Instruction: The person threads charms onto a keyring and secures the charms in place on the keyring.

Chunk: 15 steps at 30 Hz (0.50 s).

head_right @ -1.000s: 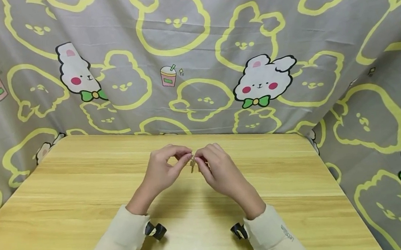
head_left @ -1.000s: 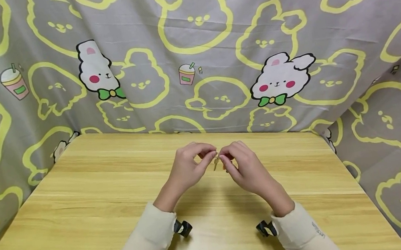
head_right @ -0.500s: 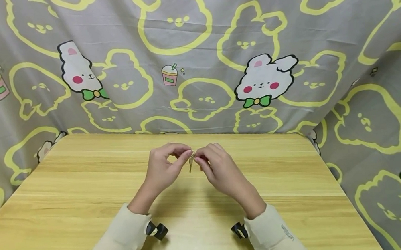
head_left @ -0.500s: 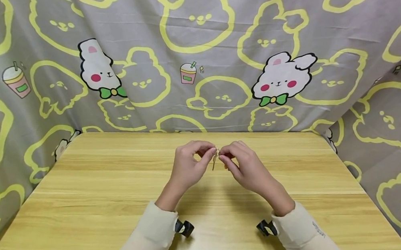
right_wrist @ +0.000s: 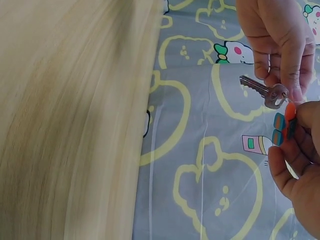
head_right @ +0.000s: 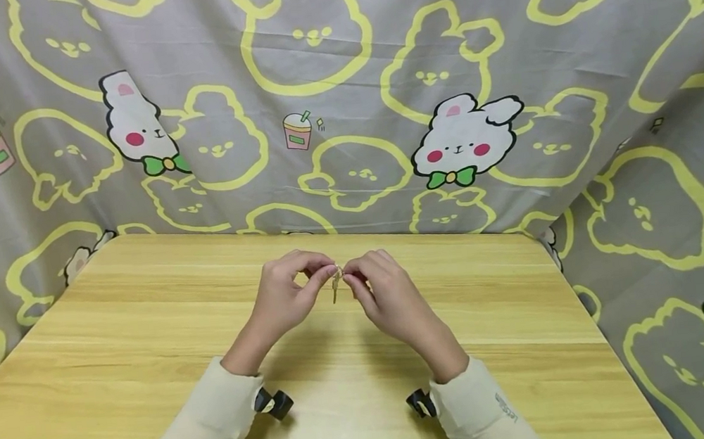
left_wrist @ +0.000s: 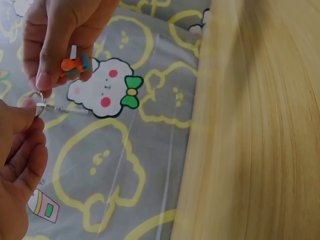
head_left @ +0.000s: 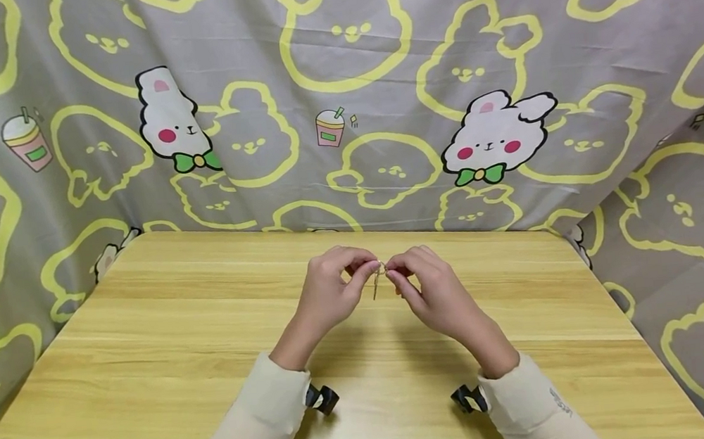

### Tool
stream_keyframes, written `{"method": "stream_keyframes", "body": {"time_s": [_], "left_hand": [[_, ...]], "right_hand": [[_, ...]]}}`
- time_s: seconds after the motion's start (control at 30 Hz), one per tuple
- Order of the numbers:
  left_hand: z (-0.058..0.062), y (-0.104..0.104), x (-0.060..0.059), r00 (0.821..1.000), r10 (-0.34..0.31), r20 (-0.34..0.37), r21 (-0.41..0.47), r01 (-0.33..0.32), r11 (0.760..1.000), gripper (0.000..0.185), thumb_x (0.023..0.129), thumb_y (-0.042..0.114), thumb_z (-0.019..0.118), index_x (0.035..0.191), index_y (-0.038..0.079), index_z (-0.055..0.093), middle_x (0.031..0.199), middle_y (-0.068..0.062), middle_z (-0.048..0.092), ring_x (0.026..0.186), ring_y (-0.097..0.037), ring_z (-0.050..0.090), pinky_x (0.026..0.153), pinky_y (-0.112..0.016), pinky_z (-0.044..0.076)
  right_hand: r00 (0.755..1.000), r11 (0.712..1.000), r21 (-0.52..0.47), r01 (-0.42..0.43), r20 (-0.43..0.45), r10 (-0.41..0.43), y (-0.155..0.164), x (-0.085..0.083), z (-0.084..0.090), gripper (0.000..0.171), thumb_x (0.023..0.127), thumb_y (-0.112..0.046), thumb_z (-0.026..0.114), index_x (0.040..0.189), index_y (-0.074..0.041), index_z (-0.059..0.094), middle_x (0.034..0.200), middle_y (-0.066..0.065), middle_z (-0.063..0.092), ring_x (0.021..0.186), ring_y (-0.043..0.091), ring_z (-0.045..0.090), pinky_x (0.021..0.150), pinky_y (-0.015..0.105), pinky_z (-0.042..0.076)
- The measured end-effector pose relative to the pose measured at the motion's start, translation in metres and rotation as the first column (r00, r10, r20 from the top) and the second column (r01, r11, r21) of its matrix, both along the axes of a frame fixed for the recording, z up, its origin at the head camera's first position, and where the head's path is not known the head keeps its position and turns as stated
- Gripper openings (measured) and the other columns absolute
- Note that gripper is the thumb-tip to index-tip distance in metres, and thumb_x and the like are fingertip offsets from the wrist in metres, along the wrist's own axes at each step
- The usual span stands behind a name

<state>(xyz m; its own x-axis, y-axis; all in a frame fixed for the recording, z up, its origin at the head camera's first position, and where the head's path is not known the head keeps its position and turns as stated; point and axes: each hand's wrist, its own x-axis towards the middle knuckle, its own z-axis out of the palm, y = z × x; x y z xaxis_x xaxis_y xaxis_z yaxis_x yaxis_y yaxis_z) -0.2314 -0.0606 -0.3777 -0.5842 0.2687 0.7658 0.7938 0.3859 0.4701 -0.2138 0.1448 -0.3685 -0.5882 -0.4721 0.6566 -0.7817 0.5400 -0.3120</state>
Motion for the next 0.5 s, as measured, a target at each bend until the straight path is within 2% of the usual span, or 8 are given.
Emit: {"method": "stream_keyframes", "body": {"time_s": [0.2, 0.3, 0.5], "left_hand": [[-0.0013, 0.0025, 0.0011, 1.0, 0.023, -0.014, 0.043, -0.022, 0.999, 0.003, 0.095, 0.01, 0.075, 0.093, 0.008, 0.076, 0.08, 0.0, 0.07, 0.071, -0.01, 0.06, 0.058, -0.023, 0.05], [-0.0014, 0.0032, 0.0009, 1.0, 0.014, -0.011, 0.049, -0.014, 0.999, 0.003, 0.095, 0.009, 0.075, 0.095, 0.007, 0.076, 0.079, 0.0, 0.07, 0.071, -0.011, 0.062, 0.058, -0.023, 0.052], [-0.0009, 0.0019, -0.0008, 0.999, -0.001, -0.044, -0.009, 0.001, 1.0, 0.007, 0.095, 0.006, 0.073, 0.1, 0.004, 0.078, 0.086, -0.003, 0.075, 0.072, -0.012, 0.063, 0.062, -0.03, 0.055]], "right_hand": [[1.0, 1.0, -0.019, -0.01, 0.005, 0.01, -0.0016, 0.0002, -0.0015, 0.007, 0.096, -0.003, 0.071, 0.102, -0.006, 0.068, 0.084, -0.004, 0.062, 0.085, 0.013, 0.059, 0.074, 0.035, 0.053], [1.0, 1.0, -0.027, 0.0, 0.017, 0.0, -0.0016, 0.0009, -0.0007, 0.007, 0.095, -0.003, 0.072, 0.101, -0.006, 0.069, 0.082, -0.005, 0.062, 0.083, 0.012, 0.059, 0.073, 0.034, 0.053], [0.999, 0.999, -0.042, 0.018, 0.038, -0.016, -0.0005, 0.0016, 0.0027, 0.006, 0.094, -0.002, 0.073, 0.099, -0.005, 0.072, 0.075, -0.005, 0.063, 0.077, 0.01, 0.059, 0.072, 0.033, 0.053]]}}
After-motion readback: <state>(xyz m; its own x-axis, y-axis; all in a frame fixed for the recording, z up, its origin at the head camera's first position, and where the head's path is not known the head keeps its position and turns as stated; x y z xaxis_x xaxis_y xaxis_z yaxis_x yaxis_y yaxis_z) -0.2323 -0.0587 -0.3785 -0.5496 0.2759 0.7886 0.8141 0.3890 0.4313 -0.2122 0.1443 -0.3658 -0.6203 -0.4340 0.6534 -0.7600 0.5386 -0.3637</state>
